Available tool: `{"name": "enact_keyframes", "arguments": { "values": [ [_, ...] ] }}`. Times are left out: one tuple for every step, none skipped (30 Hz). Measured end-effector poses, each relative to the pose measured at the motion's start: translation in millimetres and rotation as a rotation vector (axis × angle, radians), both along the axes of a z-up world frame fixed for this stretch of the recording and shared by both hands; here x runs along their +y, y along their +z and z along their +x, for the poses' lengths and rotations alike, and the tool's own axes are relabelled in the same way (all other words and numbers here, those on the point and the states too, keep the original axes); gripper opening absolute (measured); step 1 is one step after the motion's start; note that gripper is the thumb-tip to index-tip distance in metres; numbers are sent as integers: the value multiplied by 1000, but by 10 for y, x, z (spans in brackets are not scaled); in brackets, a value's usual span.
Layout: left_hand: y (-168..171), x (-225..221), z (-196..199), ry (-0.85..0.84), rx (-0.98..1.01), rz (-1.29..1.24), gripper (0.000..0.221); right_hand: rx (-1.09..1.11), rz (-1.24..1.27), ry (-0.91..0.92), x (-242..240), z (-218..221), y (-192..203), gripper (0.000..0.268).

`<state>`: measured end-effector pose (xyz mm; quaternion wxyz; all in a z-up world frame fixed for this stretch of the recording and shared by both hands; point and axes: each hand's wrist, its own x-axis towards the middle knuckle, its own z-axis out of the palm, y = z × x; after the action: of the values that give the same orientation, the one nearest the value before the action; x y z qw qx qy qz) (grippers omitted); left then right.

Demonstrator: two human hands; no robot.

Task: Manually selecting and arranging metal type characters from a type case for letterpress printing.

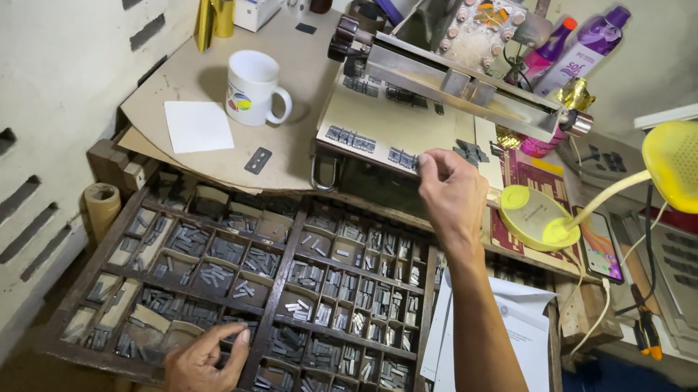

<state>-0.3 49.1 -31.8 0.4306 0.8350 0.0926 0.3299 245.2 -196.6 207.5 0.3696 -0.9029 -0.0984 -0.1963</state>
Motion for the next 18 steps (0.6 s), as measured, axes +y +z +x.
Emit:
{"name": "enact_keyframes", "arguments": {
  "values": [
    [-3, 9, -2, 3, 2, -2, 18, 2, -2, 3, -4, -17, 41, 17],
    [-8, 14, -2, -7, 15, -2, 18, 9, -35, 23, -13, -31, 80, 15],
    [-12, 21, -7, -22, 30, 0, 19, 18, -66, 37, -36, -57, 110, 19],
    [-1, 16, -5, -24, 34, 0, 19, 22, -66, 35, -47, -69, 122, 19],
    [12, 16, -4, -29, 3, 11, 18, 26, -81, 56, -51, -77, 135, 22],
    [26, 15, -6, -35, -28, 22, 17, 31, -95, 78, -55, -88, 151, 29],
    [44, 16, -5, -33, -27, 23, 17, 31, -94, 80, -48, -94, 162, 29],
    [63, 18, -8, -47, -28, 16, 17, 26, -88, 72, -40, -103, 175, 28],
    [81, 22, -15, -59, -29, 9, 18, 20, -83, 68, -23, -109, 187, 28],
    [64, 16, -5, -54, -27, 9, 18, 21, -82, 73, -35, -87, 175, 28],
    [48, 11, -2, -40, -42, 25, 17, 46, -93, 67, -44, -66, 160, 29],
    [24, 9, 3, -26, -57, 40, 16, 70, -104, 60, -50, -44, 137, 29],
    [32, 4, 51, -14, -40, 40, 16, 86, -104, 73, -174, 130, 17, 29],
    [23, 13, 102, -34, -72, 64, 14, -55, -125, 98, -283, 307, -124, 24],
    [-18, 25, 35, -36, -82, 84, 13, -178, -146, 143, -322, 465, -344, 20],
    [42, -18, 65, -5, -44, 80, 13, -143, -145, 178, -400, 432, -326, 20],
    [82, -38, 44, -6, -150, 123, 12, -235, -161, 215, -425, 412, -339, 20],
    [107, -39, 36, -8, -254, 171, 15, -327, -171, 254, -441, 413, -358, 20]
  ]
}}
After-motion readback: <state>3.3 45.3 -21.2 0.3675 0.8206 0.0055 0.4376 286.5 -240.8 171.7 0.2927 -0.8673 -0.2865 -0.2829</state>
